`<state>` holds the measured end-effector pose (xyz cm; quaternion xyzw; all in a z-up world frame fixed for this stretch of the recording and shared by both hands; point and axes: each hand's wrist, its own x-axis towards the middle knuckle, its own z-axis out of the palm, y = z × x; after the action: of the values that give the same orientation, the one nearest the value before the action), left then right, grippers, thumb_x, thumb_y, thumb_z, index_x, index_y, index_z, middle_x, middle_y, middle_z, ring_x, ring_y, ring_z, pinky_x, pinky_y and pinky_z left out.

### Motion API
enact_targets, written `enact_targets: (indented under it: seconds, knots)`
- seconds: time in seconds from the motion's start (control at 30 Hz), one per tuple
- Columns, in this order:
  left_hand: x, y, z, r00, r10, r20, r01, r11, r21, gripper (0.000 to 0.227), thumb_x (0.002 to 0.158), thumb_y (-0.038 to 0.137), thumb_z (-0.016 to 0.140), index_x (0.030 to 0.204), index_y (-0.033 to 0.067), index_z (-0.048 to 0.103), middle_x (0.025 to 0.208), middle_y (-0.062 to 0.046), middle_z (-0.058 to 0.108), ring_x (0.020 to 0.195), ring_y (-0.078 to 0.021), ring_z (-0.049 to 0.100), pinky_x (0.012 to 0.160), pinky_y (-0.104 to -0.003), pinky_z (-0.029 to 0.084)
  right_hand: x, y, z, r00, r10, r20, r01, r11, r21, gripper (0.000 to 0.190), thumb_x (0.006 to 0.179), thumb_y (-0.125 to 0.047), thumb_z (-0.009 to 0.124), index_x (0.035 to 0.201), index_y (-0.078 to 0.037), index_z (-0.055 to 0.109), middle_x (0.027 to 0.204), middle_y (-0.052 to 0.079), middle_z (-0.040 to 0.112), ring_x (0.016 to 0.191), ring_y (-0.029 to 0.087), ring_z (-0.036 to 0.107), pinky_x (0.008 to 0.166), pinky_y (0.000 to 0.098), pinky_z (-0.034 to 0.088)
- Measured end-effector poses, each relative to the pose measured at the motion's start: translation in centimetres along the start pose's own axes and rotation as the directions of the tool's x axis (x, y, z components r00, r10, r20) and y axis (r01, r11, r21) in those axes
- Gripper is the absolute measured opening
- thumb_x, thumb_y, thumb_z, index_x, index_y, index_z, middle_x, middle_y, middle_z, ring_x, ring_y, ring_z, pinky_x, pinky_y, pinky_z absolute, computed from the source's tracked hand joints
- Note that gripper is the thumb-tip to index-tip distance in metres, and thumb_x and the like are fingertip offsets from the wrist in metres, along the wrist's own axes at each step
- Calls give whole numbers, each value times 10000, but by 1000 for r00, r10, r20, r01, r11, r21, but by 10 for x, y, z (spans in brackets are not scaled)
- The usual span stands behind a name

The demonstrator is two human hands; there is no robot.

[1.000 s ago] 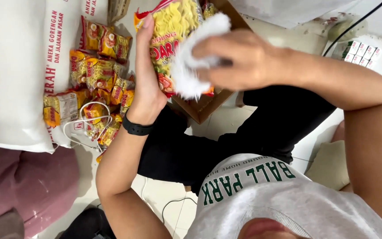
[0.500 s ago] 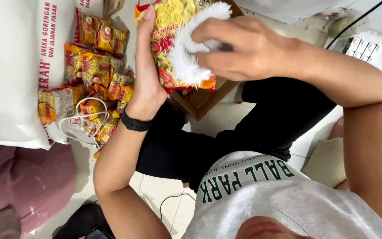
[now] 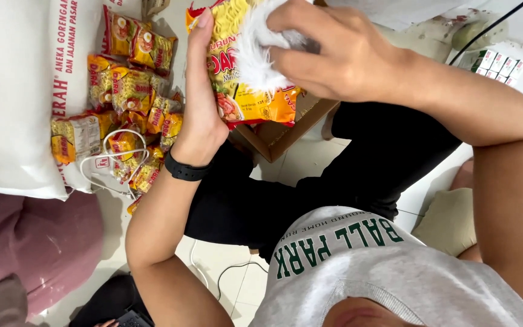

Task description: Cleaning individual instant noodle packets with a cloth and placing them into a cardboard box.

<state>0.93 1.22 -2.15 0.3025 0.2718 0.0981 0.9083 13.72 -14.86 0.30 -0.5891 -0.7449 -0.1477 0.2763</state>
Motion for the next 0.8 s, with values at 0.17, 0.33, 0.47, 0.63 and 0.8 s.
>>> enact_targets:
  seconds: [0.17, 0.33, 0.47, 0.63, 0.8]
  knots:
    - [-1, -3, -13, 985, 142, -103, -108, 954, 278, 636, 833, 488, 660, 1343, 119, 571, 1393, -38, 565, 1347, -194, 504, 1158, -386, 380, -3, -23, 0, 971, 187, 146, -236, 833, 500, 142, 1006, 17, 687, 1090, 63, 581, 750, 76, 513, 555, 214, 426, 455, 379, 341]
    - [1, 0, -5, 990, 61, 130, -53, 997, -61, 431, 892, 398, 717, 1178, 89, 627, 1166, -63, 693, 1087, -207, 670, 980, -402, 531, -27, 17, 8, 998, 66, 22, -67, 997, 37, 151, 1128, -91, 621, 1099, 38, 695, 1223, 257, 606, 997, 358, 650, 745, 414, 516]
    - [9, -2, -11, 983, 127, 135, -122, 992, -40, 407, 922, 382, 705, 1208, 103, 629, 1210, -51, 678, 1134, -196, 644, 1007, -386, 502, -6, -4, 2, 989, 148, -13, -142, 966, 216, 145, 1114, -28, 605, 1057, 89, 671, 1229, 319, 547, 927, 382, 640, 740, 422, 520]
    - [7, -1, -6, 978, 144, 153, -132, 987, -87, 355, 935, 362, 688, 1156, 87, 648, 1165, -68, 687, 1084, -194, 647, 971, -379, 509, -2, 6, 4, 996, -4, -84, 32, 942, 334, 259, 1097, -20, 524, 894, 109, 621, 1073, 298, 556, 734, 305, 566, 552, 376, 443]
    - [3, -1, 0, 993, 109, 45, -107, 993, -46, 462, 881, 422, 680, 1184, 78, 618, 1178, -80, 673, 1093, -211, 646, 967, -400, 515, -22, 1, 20, 974, 175, -145, -134, 957, 256, 94, 1016, 61, 595, 1009, 62, 688, 1187, 282, 577, 842, 355, 585, 640, 416, 453]
